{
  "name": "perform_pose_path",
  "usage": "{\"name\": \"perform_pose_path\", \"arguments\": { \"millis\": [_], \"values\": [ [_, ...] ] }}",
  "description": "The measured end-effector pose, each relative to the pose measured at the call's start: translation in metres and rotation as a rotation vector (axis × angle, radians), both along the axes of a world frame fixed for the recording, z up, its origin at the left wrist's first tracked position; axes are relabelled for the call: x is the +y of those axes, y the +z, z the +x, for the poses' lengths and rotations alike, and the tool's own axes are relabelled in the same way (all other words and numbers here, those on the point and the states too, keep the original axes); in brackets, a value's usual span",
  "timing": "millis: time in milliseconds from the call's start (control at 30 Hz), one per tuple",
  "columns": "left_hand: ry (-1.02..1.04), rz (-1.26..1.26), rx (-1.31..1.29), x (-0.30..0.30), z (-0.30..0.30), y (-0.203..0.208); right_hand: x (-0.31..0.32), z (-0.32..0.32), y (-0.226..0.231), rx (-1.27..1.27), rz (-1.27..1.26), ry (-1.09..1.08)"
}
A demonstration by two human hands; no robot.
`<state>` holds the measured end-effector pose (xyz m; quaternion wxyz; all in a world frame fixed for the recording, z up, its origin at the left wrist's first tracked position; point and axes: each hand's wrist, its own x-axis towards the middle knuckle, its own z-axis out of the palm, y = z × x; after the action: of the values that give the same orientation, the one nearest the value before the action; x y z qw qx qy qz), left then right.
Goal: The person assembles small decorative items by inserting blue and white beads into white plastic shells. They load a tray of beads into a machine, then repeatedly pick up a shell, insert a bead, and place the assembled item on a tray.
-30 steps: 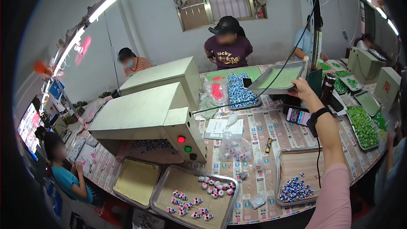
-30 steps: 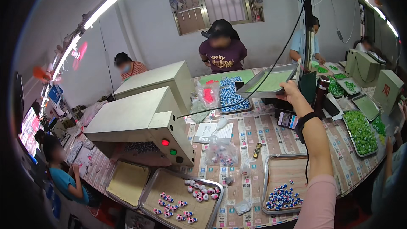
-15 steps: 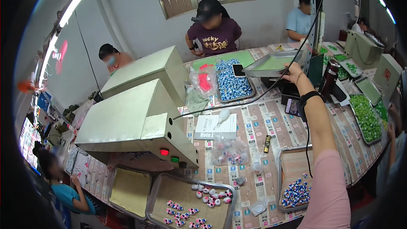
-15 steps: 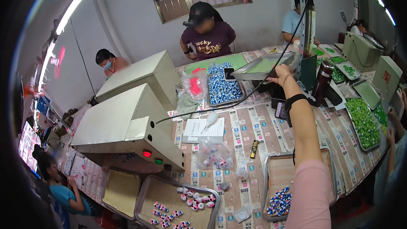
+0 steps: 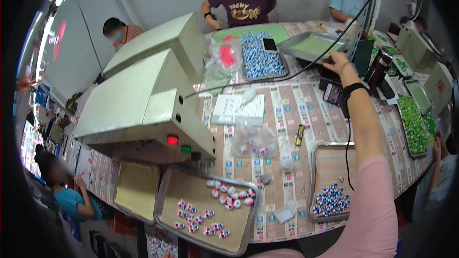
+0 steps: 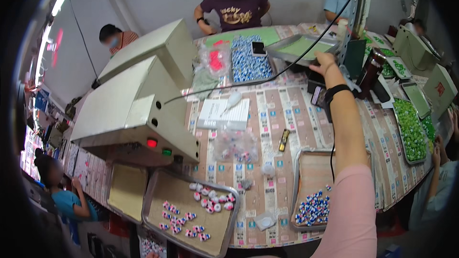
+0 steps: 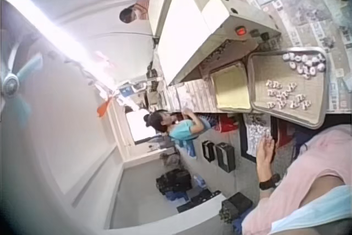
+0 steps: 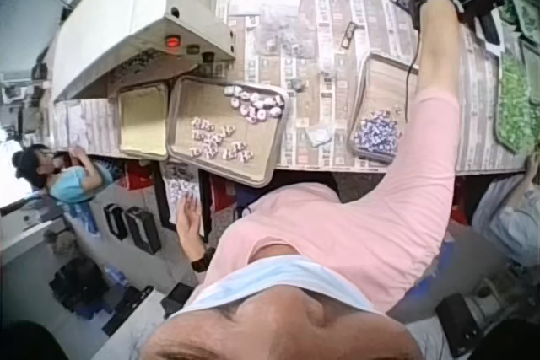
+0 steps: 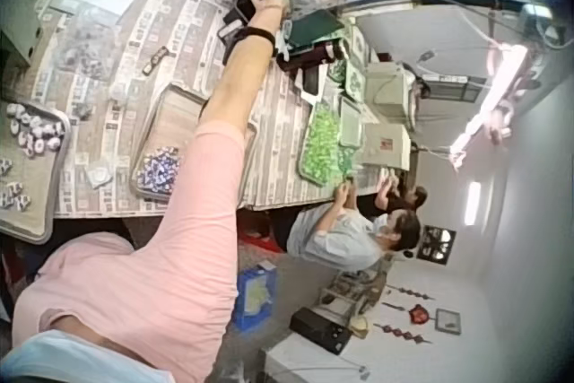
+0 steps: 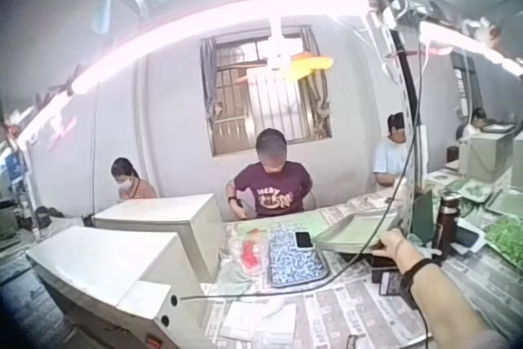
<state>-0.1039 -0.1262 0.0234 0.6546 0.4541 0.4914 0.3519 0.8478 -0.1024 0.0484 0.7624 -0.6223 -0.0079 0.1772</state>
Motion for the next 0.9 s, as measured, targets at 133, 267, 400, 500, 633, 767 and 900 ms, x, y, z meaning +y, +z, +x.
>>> {"name": "perform_pose_path", "arguments": {
  "millis": [133,267,400,500,633,767,900],
  "values": [
    [0.381,-0.413,-0.036,0.033,0.007,-0.004,-0.023,0.02,0.002,0.062,-0.108,0.054],
    [0.335,-0.312,-0.076,0.046,0.003,0.013,-0.062,-0.01,0.032,-0.074,-0.336,0.145],
    [0.175,-0.083,-0.121,0.06,0.008,0.041,-0.114,-0.091,0.068,-0.338,-0.629,0.3],
    [0.021,0.049,-0.059,0.086,0.033,0.059,-0.183,-0.195,0.105,-0.591,-0.708,0.394],
    [-0.173,0.117,-0.104,0.09,0.071,0.073,-0.245,-0.341,0.119,-0.604,-0.717,0.643],
    [-0.411,0.409,-0.104,0.011,0.107,0.105,-0.299,-0.486,0.103,-0.548,-0.69,0.863],
    [-1.017,0.396,-1.0,-0.047,0.111,0.128,-0.335,-0.579,0.065,-0.502,-0.702,1.012]
  ]
}}
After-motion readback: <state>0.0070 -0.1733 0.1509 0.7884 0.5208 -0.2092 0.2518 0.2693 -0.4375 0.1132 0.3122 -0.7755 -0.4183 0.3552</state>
